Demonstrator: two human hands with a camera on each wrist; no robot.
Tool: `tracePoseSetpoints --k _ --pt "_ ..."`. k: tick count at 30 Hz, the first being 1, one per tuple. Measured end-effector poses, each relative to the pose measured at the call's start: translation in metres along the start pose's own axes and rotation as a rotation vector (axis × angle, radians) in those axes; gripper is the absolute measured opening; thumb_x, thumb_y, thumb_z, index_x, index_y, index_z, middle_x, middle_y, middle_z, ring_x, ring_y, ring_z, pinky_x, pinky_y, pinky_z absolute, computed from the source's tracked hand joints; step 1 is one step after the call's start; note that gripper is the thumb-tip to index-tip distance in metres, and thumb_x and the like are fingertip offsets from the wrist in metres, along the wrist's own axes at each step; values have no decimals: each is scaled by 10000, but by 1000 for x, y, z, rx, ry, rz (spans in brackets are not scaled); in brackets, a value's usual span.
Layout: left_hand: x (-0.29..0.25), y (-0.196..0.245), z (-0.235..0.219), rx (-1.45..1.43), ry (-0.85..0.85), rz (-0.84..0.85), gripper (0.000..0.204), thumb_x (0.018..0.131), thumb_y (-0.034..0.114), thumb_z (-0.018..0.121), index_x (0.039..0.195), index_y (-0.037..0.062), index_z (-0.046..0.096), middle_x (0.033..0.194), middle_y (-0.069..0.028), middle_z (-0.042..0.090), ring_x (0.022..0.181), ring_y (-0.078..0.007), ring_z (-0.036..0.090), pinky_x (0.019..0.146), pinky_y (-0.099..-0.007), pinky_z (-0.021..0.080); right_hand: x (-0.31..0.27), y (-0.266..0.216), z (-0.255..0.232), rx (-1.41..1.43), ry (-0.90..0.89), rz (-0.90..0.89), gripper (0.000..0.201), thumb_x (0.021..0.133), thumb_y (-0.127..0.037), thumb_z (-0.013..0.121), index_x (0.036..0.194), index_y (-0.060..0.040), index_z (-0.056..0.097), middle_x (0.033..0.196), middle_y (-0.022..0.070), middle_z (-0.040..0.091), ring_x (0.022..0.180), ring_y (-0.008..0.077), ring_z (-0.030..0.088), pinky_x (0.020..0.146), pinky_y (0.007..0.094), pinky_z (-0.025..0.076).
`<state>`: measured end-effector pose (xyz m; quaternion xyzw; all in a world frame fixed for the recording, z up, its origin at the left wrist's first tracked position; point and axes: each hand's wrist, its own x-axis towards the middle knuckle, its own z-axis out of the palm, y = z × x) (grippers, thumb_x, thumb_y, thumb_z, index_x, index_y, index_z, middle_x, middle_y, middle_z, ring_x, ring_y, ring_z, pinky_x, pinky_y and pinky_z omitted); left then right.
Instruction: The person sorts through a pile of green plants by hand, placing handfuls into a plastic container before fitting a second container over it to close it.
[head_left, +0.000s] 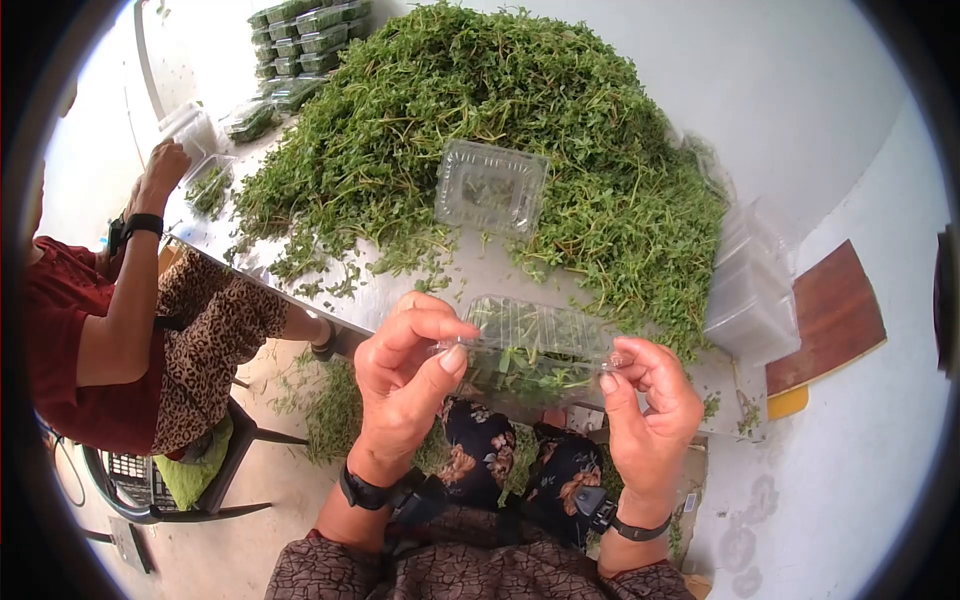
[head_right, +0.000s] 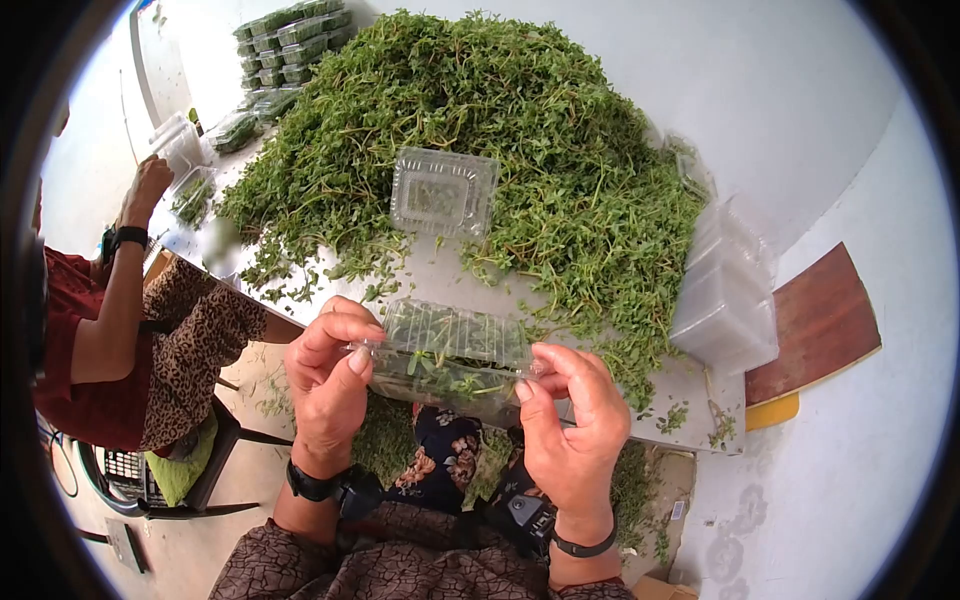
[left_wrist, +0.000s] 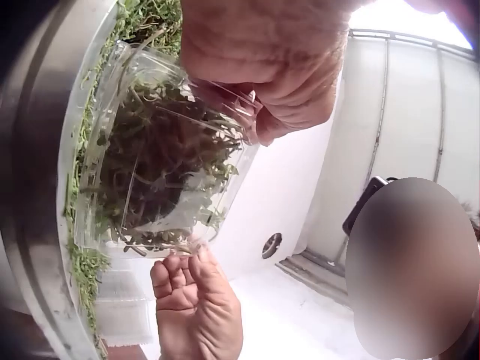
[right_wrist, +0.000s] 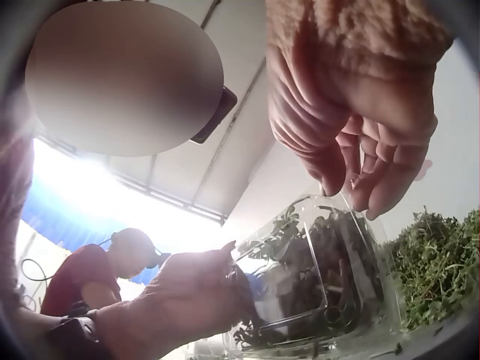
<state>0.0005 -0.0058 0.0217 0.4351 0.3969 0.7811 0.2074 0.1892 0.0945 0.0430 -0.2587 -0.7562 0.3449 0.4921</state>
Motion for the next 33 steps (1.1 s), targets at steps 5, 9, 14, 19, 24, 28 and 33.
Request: tracePoseSetpoints --k 5,9,14,19,24,28,33 --pt "-3 -14 -8 124 -22 22 162 793 70 639 930 -15 653 926 -56 533 826 -124 481 739 -241 371 -6 16 5 10 11 -23 280 783 51 676 1053 0 627 971 89 623 731 131 625 676 253 502" --pt "-4 -12 -14 37 -49 -112 170 781 63 674 933 -11 659 934 -52 533 813 -114 492 719 -239 398 -6 15 6 -44 6 -91 252 792 39 680 1035 1 623 975 88 617 729 134 623 687 268 501" --pt "-2 -8 -22 -2 -94 -147 172 805 -8 675 977 -10 677 946 -50 530 866 -126 538 684 -238 496 -8 16 11 3 30 -79 248 801 13 699 1036 4 620 971 90 615 722 133 618 693 266 496" --pt "-1 -1 -20 161 -28 -234 237 745 62 736 970 4 685 947 -18 571 833 -102 516 735 -224 416 -11 20 10 7 21 -37 251 811 -14 712 1044 5 620 971 95 617 717 133 615 685 263 494" --pt "-3 3 -20 195 -41 -255 256 744 31 741 992 15 680 965 -22 579 818 -97 519 736 -225 423 -12 22 10 -47 29 -155 235 823 -20 703 1047 -8 633 968 103 622 709 137 606 642 261 494" --pt "-4 4 -17 127 -19 -266 266 746 14 742 1003 17 673 962 -22 581 788 -84 513 699 -217 423 -12 22 10 -47 40 -154 230 826 -18 699 1047 -8 638 963 102 623 704 135 602 624 257 492" --pt "-5 1 -17 148 -16 -226 252 763 13 733 1008 11 673 968 -28 581 782 -79 516 695 -215 429 -12 20 11 -87 51 -204 237 835 3 680 1070 -12 651 964 101 628 698 136 596 601 246 485"
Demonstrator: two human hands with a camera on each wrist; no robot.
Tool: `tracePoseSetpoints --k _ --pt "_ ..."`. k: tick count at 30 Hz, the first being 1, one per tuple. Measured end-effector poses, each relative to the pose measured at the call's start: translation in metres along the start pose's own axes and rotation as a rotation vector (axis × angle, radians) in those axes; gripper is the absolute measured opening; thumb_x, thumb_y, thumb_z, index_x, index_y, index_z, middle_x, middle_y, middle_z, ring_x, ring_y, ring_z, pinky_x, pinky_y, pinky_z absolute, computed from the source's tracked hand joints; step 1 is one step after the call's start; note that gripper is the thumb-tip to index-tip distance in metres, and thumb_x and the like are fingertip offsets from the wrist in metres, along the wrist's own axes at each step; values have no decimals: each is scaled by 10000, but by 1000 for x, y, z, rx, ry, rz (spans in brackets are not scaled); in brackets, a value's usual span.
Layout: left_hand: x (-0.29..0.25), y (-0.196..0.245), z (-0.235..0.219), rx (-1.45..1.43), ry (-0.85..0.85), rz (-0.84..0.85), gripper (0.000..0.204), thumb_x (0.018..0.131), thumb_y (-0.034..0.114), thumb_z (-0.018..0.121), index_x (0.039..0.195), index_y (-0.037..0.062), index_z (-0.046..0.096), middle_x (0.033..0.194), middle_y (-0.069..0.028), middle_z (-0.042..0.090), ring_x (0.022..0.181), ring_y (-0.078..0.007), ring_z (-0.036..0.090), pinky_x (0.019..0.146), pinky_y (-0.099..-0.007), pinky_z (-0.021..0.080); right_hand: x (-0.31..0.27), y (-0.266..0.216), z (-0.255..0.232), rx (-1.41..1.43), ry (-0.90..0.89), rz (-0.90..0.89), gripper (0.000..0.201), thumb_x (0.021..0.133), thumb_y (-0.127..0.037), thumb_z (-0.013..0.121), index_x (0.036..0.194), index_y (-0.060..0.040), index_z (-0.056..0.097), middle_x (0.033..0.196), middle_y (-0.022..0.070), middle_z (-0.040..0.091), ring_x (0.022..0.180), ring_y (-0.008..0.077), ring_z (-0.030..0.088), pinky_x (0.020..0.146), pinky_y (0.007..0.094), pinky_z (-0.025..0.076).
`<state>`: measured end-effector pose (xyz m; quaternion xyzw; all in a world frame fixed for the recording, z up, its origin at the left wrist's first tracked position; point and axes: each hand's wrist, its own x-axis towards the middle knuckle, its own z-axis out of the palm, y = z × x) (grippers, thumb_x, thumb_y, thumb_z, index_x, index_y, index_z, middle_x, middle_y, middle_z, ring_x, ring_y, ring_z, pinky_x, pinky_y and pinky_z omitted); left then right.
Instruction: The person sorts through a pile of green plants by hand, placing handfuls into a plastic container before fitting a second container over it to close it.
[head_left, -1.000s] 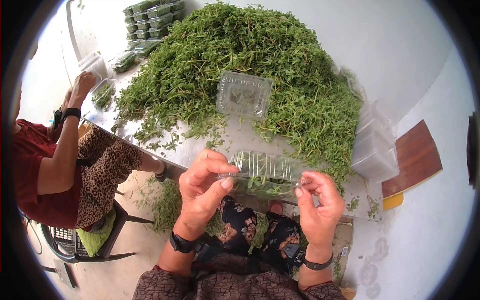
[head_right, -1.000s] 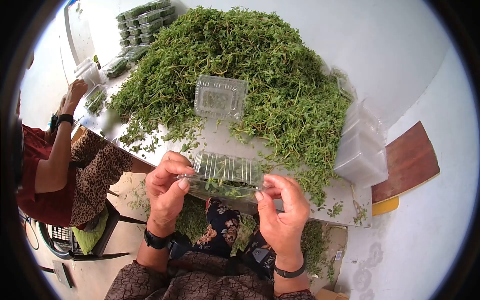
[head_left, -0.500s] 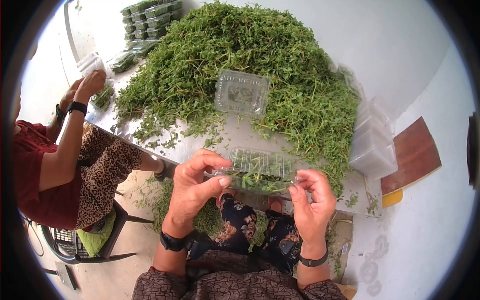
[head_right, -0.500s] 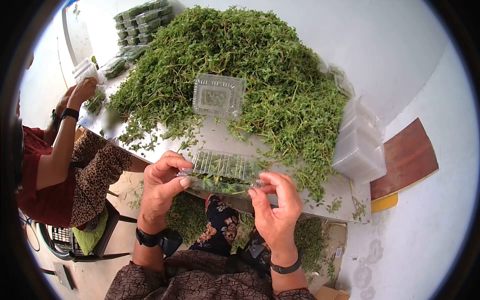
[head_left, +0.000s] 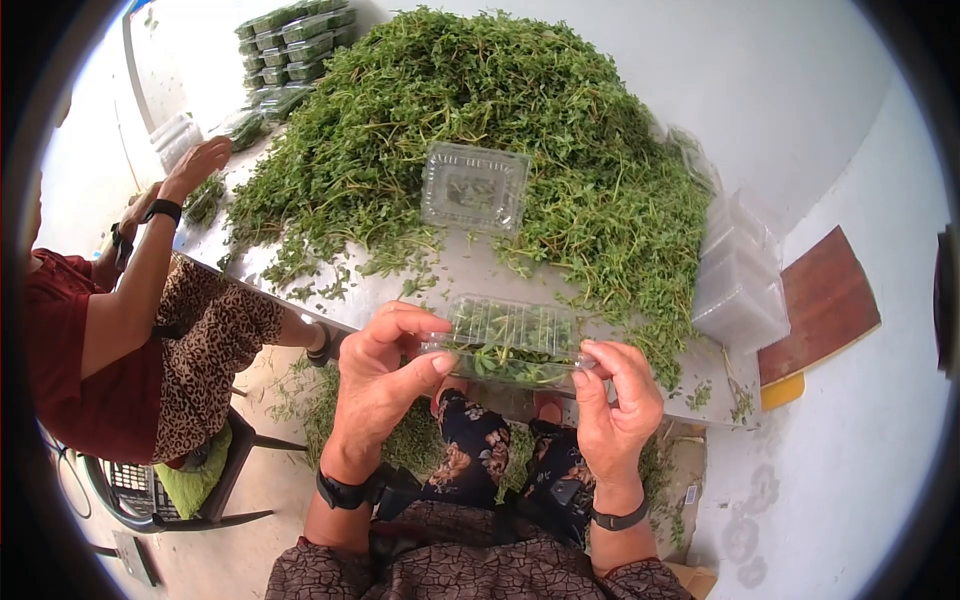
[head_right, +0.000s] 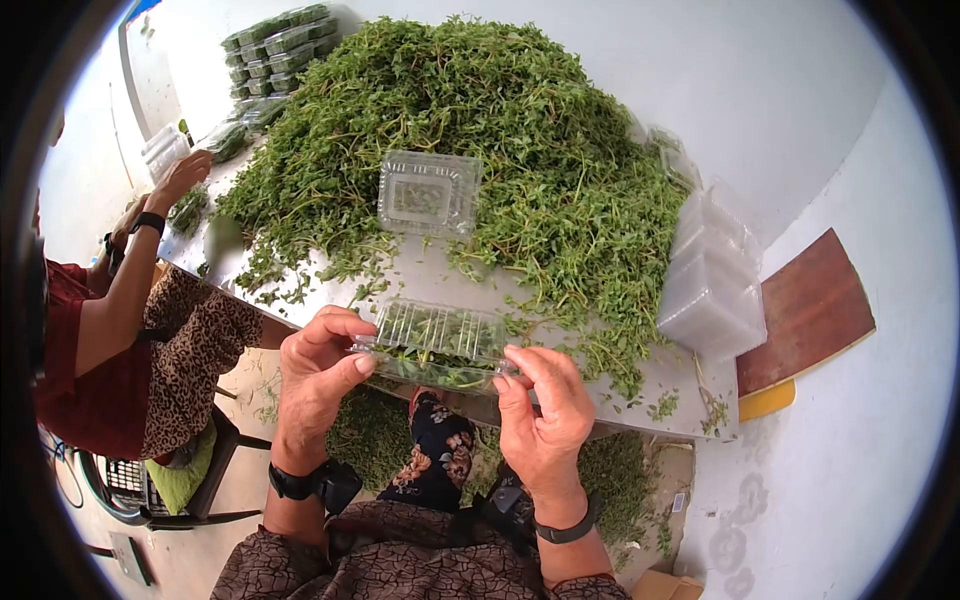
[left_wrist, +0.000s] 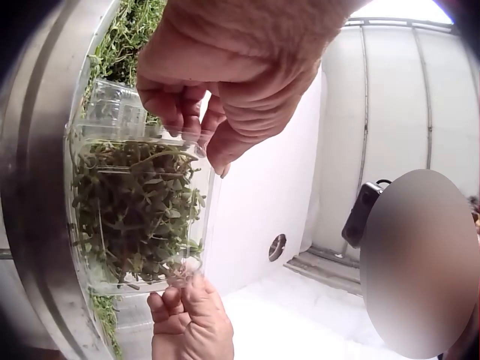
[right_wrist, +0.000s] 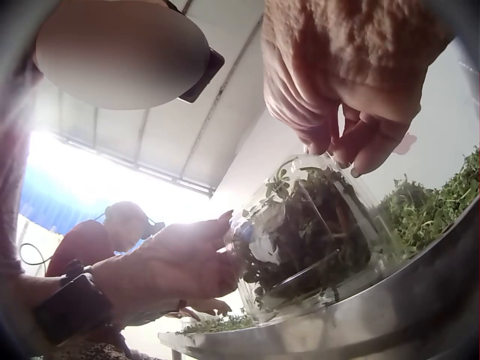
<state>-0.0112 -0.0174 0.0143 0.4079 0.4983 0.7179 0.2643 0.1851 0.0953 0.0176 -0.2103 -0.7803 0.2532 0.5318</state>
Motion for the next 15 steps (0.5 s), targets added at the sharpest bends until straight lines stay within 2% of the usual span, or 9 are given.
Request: tracePoseSetpoints --k 11,15 --pt "0 -3 2 -52 22 25 221 796 -29 699 1013 -2 677 992 -40 577 825 -94 537 729 -226 449 0 2 -1 -18 16 -9 192 837 19 667 1028 5 662 955 110 638 704 146 595 606 252 488" --pt "0 -3 -2 77 17 102 210 798 -11 710 1005 -6 680 988 -52 581 833 -103 555 736 -225 456 0 3 0 -36 24 -12 167 830 4 672 997 10 657 938 116 645 700 161 602 622 259 495"
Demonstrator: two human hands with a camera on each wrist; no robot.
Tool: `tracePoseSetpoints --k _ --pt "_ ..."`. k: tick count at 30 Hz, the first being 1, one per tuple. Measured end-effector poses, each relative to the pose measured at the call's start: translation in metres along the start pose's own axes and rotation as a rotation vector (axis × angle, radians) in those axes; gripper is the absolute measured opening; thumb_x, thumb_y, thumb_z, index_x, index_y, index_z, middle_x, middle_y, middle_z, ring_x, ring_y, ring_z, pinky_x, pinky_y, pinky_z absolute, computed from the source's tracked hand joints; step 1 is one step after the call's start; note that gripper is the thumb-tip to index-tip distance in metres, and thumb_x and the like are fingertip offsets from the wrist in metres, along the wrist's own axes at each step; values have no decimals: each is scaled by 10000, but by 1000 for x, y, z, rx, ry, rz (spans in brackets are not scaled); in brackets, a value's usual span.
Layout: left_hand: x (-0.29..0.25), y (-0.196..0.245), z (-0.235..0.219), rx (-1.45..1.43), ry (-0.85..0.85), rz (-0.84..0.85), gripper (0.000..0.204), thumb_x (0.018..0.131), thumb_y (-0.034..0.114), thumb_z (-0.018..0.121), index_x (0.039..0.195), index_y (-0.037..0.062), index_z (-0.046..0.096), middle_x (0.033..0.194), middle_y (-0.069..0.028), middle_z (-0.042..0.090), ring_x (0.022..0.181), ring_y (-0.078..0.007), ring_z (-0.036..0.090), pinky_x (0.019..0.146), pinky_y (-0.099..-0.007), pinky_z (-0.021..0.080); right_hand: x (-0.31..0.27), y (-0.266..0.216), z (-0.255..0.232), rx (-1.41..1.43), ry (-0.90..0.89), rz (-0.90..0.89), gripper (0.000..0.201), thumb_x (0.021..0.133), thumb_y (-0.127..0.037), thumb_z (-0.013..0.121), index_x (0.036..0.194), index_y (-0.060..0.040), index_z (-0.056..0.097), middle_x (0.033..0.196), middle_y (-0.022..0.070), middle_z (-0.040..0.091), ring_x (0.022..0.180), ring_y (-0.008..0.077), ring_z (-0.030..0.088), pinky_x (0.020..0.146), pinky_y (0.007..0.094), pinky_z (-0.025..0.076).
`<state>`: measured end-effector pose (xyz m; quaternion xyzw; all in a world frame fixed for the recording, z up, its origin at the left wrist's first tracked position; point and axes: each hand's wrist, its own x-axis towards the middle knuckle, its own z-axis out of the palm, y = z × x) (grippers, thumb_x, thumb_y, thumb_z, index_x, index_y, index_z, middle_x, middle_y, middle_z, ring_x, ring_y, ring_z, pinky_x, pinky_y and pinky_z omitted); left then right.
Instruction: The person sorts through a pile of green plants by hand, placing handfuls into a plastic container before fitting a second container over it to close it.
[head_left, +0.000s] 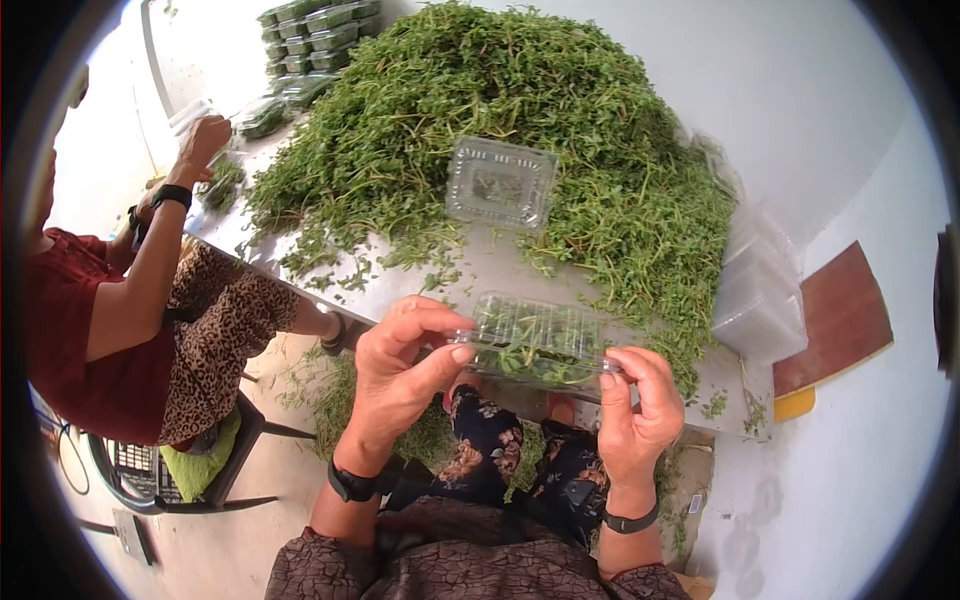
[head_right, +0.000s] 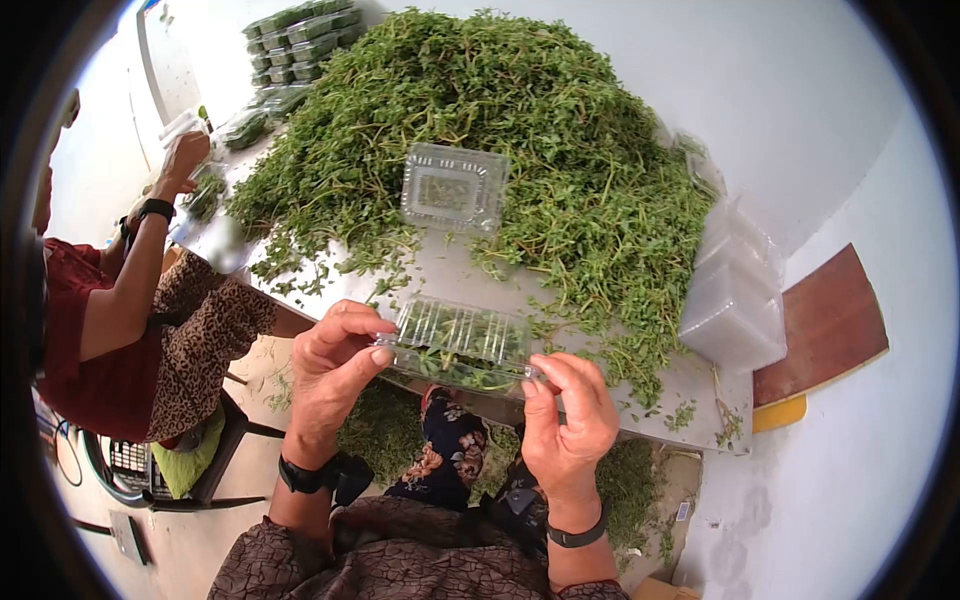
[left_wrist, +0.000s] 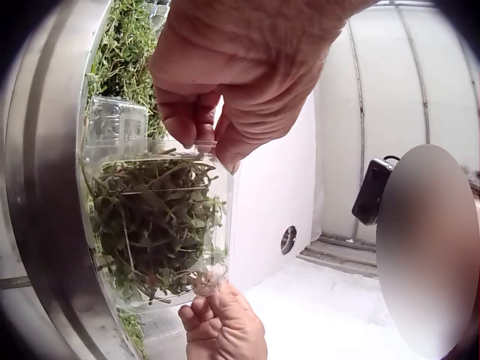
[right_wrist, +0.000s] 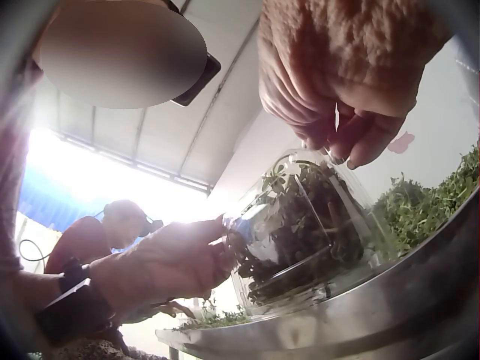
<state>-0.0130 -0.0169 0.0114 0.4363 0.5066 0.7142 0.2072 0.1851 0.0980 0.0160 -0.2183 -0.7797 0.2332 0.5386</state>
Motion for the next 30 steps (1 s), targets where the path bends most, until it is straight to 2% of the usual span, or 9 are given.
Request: tracePoseSetpoints --k 6,8,15,17,20,22,24,30 --pt "5 2 -4 118 -31 65 219 771 22 741 983 7 686 948 -61 608 722 -102 574 654 -233 465 0 3 -1 -6 -4 -5 148 829 -8 675 973 12 650 912 114 644 709 173 610 630 268 494" --pt "8 -1 -6 206 -62 159 211 754 27 747 956 15 688 898 -66 626 685 -109 580 637 -242 468 1 3 0 -22 -8 -13 149 828 -9 676 972 13 648 908 114 643 709 174 611 630 269 494" --pt "14 0 -8 282 -71 206 182 734 63 755 903 31 693 829 -62 642 697 -134 593 637 -264 472 2 4 -1 -20 -20 -16 134 834 -5 671 964 13 644 901 115 643 701 165 610 630 267 498" --pt "14 1 -9 294 -88 169 170 746 73 760 890 6 701 850 -57 623 787 -140 575 686 -262 456 3 3 -2 -26 -25 -26 131 835 -6 670 962 13 644 903 116 643 696 164 610 627 267 499" --pt "16 0 -10 313 -89 210 169 741 90 764 870 5 695 833 -61 624 771 -146 574 669 -266 450 4 3 -2 -14 -40 11 123 828 -6 655 944 25 630 897 107 636 729 161 579 672 263 471" --pt "18 -2 -10 325 -100 238 169 740 91 764 865 3 692 827 -63 624 767 -148 573 665 -267 447 6 6 -2 -19 -37 -67 131 821 1 671 947 14 634 872 118 642 671 179 611 603 270 494" --pt "20 -6 -11 359 -89 347 193 710 93 765 876 36 684 788 -81 643 686 -198 588 622 -297 460 8 6 -2 -10 -35 -72 128 817 5 669 939 15 630 863 118 641 666 180 608 600 271 492" --pt "22 -9 -11 363 -95 397 195 703 80 764 860 17 668 776 -92 647 679 -210 589 618 -304 463 9 6 -1 6 -39 -75 113 806 17 661 907 14 613 845 119 637 650 180 597 590 272 485"
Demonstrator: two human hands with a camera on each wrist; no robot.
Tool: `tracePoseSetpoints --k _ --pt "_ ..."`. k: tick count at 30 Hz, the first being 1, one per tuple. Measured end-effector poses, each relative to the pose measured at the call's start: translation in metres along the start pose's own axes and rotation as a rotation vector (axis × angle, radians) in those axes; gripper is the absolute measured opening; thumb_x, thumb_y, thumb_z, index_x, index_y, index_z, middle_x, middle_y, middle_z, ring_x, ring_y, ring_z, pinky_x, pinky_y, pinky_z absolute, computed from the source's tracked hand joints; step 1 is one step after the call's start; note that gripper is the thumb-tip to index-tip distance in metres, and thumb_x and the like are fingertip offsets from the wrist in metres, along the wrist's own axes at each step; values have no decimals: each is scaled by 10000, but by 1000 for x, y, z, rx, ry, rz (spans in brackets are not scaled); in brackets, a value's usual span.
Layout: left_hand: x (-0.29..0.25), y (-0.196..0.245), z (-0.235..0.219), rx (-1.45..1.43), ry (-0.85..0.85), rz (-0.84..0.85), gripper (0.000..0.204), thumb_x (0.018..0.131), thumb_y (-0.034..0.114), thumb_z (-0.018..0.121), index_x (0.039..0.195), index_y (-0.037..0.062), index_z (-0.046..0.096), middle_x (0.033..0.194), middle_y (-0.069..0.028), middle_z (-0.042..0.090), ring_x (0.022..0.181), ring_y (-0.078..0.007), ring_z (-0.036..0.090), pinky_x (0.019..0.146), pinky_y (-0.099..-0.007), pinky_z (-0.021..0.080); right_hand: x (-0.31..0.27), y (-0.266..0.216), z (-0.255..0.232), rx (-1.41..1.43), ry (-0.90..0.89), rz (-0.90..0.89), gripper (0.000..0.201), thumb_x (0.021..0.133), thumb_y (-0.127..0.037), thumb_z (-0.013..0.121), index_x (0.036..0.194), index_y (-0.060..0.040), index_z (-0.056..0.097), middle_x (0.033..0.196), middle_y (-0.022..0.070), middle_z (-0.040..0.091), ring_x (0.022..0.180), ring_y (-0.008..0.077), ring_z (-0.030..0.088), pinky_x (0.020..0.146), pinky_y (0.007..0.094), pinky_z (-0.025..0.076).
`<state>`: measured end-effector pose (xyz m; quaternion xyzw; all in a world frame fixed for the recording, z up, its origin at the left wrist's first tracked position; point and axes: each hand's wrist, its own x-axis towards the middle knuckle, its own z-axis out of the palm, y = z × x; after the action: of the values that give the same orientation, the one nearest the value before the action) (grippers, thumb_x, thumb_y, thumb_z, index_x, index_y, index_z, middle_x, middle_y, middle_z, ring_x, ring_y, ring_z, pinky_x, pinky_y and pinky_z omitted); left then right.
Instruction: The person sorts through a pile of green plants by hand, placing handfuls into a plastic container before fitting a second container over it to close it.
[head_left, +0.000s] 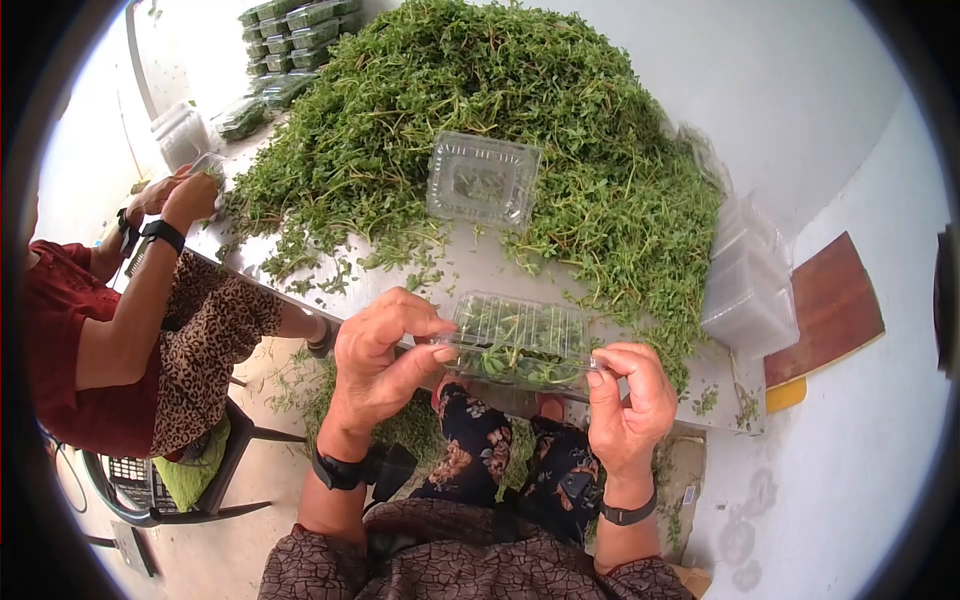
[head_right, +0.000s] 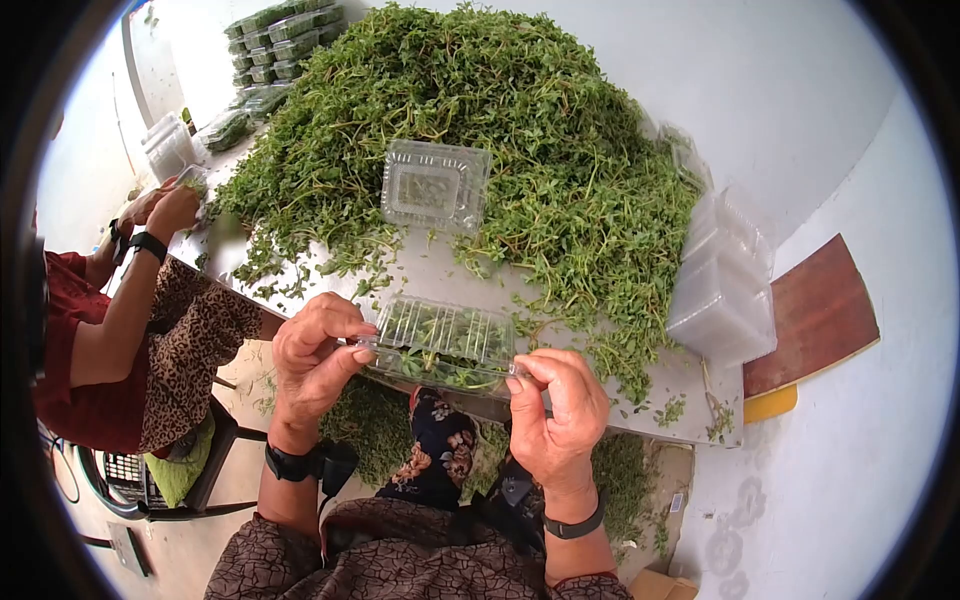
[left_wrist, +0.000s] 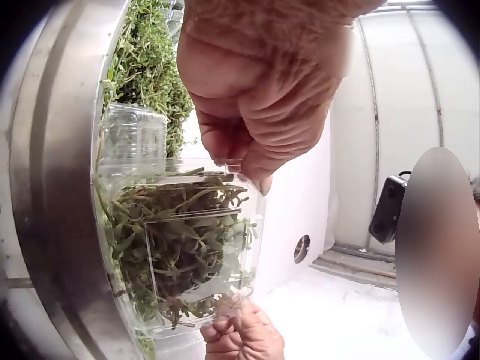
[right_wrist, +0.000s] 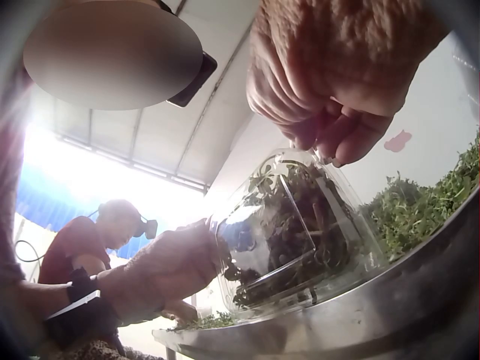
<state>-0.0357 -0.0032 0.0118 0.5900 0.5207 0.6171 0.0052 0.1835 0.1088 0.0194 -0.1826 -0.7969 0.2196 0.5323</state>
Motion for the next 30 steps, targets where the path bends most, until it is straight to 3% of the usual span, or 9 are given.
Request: tracePoseSetpoints --k 28,30 --pt "2 -5 2 -23 7 72 130 702 47 721 788 14 630 724 -79 600 679 -207 569 636 -319 448 1 1 2 -58 9 -78 132 763 49 651 871 -1 593 783 133 632 642 255 609 578 309 484" --pt "3 -7 1 -15 -5 121 162 684 33 734 813 14 639 705 -89 605 634 -227 581 574 -313 453 1 1 1 -61 5 -70 128 767 47 649 870 -2 592 785 135 630 644 257 606 578 308 482"
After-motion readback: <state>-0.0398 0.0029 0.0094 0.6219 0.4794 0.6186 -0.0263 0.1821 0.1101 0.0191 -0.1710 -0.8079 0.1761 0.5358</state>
